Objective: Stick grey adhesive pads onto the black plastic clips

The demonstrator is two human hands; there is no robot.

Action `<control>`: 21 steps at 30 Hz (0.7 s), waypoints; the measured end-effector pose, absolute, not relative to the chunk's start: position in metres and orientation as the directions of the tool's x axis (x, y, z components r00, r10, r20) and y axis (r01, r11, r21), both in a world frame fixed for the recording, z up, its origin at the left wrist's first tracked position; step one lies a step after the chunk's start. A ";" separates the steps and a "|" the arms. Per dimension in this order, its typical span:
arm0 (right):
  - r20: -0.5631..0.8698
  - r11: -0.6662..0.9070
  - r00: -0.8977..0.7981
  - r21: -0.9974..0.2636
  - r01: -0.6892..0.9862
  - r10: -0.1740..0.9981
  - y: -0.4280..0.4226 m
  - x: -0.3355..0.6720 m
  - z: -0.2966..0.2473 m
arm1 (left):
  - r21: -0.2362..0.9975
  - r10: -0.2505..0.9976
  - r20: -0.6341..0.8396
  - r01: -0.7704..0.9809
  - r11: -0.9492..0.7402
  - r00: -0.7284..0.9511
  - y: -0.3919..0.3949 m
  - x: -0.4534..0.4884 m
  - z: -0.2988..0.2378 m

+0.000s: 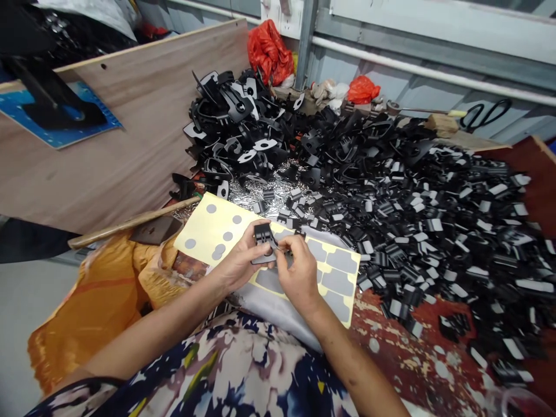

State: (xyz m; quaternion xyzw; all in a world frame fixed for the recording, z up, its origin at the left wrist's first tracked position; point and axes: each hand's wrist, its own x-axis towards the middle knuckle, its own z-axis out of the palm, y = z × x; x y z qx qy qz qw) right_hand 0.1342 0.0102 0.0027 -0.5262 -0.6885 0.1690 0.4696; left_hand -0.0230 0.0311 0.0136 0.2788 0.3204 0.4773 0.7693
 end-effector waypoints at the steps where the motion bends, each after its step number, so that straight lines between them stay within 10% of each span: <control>1: 0.517 0.422 -0.019 -0.677 0.603 0.856 0.009 0.132 0.000 | 0.771 0.937 -0.205 -0.543 0.333 0.283 0.031 -0.019 0.010; 10: 0.697 0.436 -0.171 -0.222 0.872 0.697 0.003 0.128 0.002 | 0.926 0.993 -0.088 -0.374 0.052 -0.081 0.032 -0.012 -0.011; 14: 0.472 0.337 -0.052 -0.543 0.769 0.880 0.002 0.138 0.014 | 0.865 0.958 -0.224 -0.417 0.280 0.179 0.026 -0.022 0.000; 17: 0.131 0.264 -0.274 -0.803 0.534 0.953 0.010 0.154 0.016 | 0.838 0.856 -0.273 -0.329 0.435 0.439 0.021 -0.032 0.006; 21: 0.062 0.247 -0.368 -0.841 0.481 0.928 0.059 0.192 0.024 | 0.805 0.661 -0.377 -0.123 0.580 0.649 0.047 -0.056 0.036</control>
